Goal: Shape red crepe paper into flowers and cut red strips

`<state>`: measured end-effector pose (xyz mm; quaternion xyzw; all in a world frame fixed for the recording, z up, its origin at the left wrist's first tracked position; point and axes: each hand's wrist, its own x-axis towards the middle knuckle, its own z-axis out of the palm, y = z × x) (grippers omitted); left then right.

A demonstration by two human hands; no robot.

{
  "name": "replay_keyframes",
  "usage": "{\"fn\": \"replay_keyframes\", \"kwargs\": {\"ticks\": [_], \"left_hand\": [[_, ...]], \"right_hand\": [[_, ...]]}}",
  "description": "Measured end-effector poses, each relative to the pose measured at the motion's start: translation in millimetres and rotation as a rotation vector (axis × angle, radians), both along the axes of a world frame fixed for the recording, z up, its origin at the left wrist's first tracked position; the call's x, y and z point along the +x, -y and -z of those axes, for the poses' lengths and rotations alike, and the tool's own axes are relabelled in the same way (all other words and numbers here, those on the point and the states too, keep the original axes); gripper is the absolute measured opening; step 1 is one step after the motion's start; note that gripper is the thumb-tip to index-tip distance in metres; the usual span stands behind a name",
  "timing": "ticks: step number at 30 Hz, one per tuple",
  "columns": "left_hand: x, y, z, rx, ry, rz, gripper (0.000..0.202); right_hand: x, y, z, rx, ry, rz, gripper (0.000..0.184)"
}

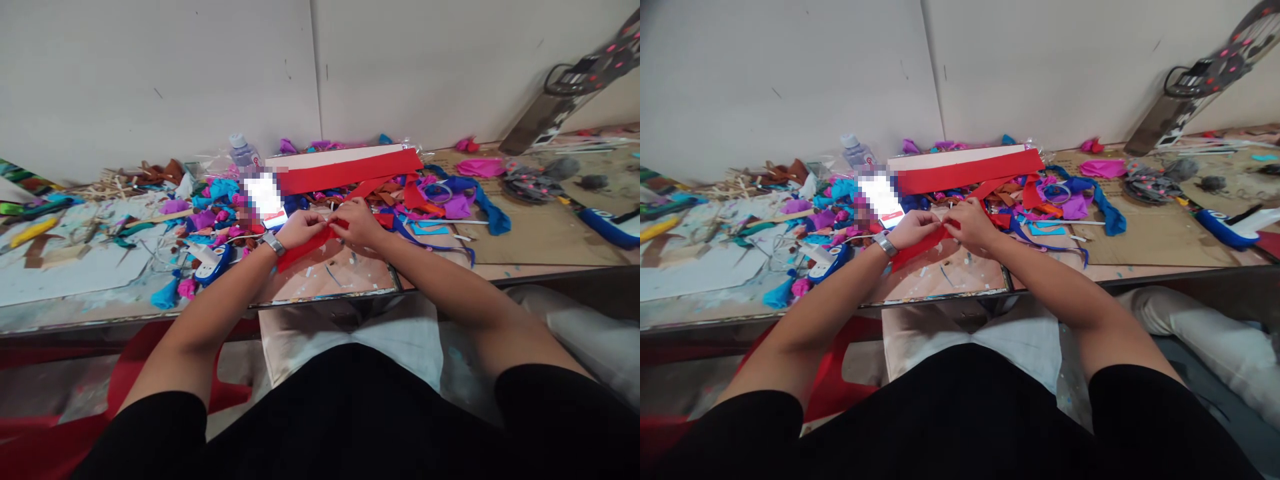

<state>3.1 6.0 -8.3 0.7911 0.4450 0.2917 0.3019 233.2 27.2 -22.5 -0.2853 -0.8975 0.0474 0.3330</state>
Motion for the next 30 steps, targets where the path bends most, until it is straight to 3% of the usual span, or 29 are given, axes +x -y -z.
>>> {"fn": "replay_keyframes", "kwargs": {"ticks": [14,30], "left_hand": [[2.1,8.6,-0.6,0.390,-0.278,-0.017,0.032],[1.5,9.4,-0.4,0.452,-0.352,-0.002,0.028]], "right_hand": [[0.9,-1.1,2.5,-0.048,-0.012,0.023,0.014],[-1.1,4.8,-2.2,-0.130,-0.003,0.028,0.013]]}}
